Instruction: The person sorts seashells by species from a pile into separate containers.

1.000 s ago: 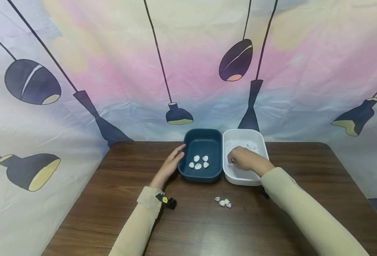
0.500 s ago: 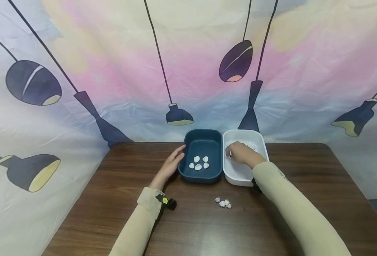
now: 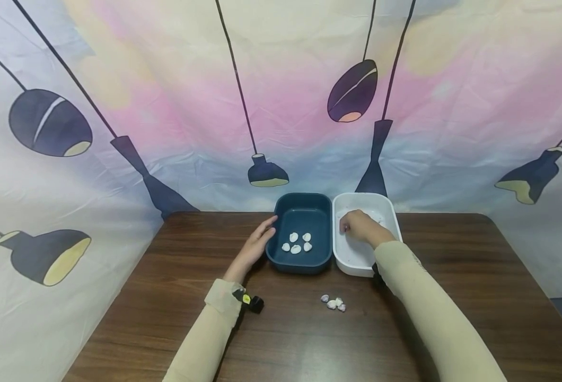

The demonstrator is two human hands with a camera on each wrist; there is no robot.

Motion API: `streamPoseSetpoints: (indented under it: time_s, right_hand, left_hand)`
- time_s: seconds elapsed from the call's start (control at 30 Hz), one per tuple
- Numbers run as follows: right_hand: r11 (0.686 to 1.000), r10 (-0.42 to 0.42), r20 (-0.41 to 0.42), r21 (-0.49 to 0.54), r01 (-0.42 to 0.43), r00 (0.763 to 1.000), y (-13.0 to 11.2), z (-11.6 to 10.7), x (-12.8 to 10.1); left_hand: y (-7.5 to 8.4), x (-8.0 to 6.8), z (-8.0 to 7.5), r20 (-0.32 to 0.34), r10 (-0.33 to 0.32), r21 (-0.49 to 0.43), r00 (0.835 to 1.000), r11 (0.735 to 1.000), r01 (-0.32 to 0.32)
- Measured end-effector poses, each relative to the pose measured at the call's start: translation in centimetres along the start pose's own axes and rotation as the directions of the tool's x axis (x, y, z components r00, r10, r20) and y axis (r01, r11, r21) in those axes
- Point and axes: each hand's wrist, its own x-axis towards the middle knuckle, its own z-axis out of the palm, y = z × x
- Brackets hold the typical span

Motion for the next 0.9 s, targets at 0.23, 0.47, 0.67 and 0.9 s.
streamPoseSetpoints:
  time_s: [0.23,0.47,0.67,0.9]
  right_hand:
    - [0.999,-0.001,0.026,-0.053,0.002,1.0,-0.4,0.1,-0.2]
    - [0.996,0.055,0.025,-0.075,-0.053,0.998,-1.6,-1.1,-1.6]
    - [0.998,-0.01,0.013,-0.054,0.01,1.0,-3.2,-1.8,-3.3]
    - [0.996,-0.027,-0.014,-0.087,0.026,1.0,-5.3,-2.7,-4.7]
  left_hand:
    - [-0.2,0.0,0.1,-0.003,-0.015,-0.009,1.0,1.0,0.015]
    - [0.5,0.1,0.0,0.002,-0.015,-0.003,1.0,1.0,0.015]
    - [-0.1,0.3,0.1,0.003,0.004,-0.002,1.0,1.0,-0.004]
    - [-0.2,0.2,0.1,0.005,0.007,-0.009,1.0,1.0,-0.007]
